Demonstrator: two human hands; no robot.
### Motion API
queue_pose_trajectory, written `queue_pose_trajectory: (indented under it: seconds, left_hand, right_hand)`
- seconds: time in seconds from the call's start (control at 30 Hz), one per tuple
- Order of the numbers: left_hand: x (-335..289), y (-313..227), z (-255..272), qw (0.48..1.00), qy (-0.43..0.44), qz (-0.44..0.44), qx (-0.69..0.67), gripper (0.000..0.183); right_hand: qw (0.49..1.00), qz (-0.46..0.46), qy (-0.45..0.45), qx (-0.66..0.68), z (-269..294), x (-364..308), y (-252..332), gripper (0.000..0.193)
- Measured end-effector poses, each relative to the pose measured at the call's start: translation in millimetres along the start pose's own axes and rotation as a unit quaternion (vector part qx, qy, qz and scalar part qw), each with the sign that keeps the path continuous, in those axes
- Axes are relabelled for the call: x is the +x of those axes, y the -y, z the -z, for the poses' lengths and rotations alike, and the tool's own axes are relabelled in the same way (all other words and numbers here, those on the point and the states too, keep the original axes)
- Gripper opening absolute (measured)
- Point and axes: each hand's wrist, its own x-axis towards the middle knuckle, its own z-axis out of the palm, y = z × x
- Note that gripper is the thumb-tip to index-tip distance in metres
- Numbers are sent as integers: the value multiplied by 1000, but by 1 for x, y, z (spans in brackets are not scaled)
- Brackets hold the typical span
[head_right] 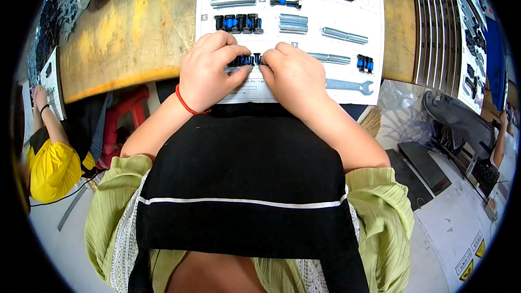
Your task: The person picks small hardware items such as washers, nuts, and bolts from bowls and places them into designated slots on a printed cardboard backing. The person repeatedly completes one backing and moves it aside to start a new one.
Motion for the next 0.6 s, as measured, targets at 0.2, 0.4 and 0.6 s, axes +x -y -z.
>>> queue_pose_trajectory:
  seconds: [0.2, 0.4, 0.6]
  left_hand:
    - [1, 0, 2, 999, 27, 13, -15, 29]
    - [2, 2, 21, 999, -24, 22, -32, 49]
    - [0, 46, 52, 971, -117, 187, -87, 50]
  right_hand:
    - [1000, -6, 27, 5, 3, 1, -1, 9]
    - [999, -3, 44, 6, 12, 3, -2, 18]
    - [998, 18, -39, -52, 55, 56, -28, 18]
